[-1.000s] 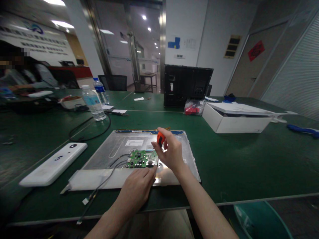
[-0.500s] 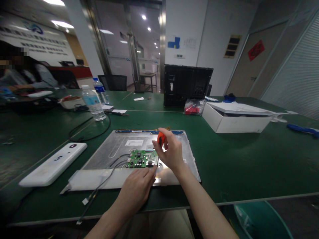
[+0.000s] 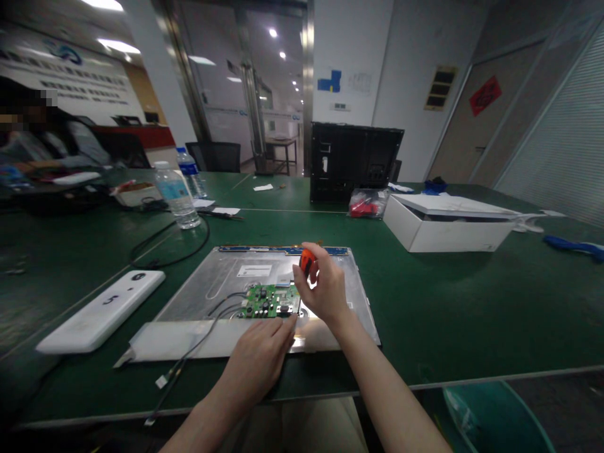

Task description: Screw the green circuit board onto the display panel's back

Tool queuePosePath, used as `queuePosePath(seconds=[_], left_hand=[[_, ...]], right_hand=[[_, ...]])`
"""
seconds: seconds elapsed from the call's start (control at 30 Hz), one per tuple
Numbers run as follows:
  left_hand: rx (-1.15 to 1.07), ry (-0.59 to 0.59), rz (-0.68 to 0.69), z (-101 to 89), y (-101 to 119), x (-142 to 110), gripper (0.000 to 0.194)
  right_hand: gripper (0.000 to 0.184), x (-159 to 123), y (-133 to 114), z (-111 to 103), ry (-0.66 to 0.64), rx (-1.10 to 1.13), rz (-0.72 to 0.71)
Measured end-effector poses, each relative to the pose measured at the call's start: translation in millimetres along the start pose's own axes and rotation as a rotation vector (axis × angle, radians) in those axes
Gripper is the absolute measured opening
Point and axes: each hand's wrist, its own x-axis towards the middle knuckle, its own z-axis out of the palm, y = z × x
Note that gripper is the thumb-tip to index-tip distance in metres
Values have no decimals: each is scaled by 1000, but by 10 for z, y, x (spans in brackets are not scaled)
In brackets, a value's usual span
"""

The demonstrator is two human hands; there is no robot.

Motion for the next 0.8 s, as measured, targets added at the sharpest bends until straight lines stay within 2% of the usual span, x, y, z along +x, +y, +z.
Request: queuePosePath(seconds=[0.13, 0.37, 0.63, 0.8], left_hand=[[-1, 1, 0, 1, 0, 6, 29], [2, 5, 4, 23, -4, -7, 29], [5, 22, 14, 16, -7, -9, 29], [0, -3, -3, 23, -11, -12, 29]], right_hand=[[30, 5, 2, 1, 12, -14, -29], [30, -4, -11, -25, -48, 67, 18], [28, -10, 18, 11, 11, 3, 10], [29, -6, 15, 9, 2, 12, -18]])
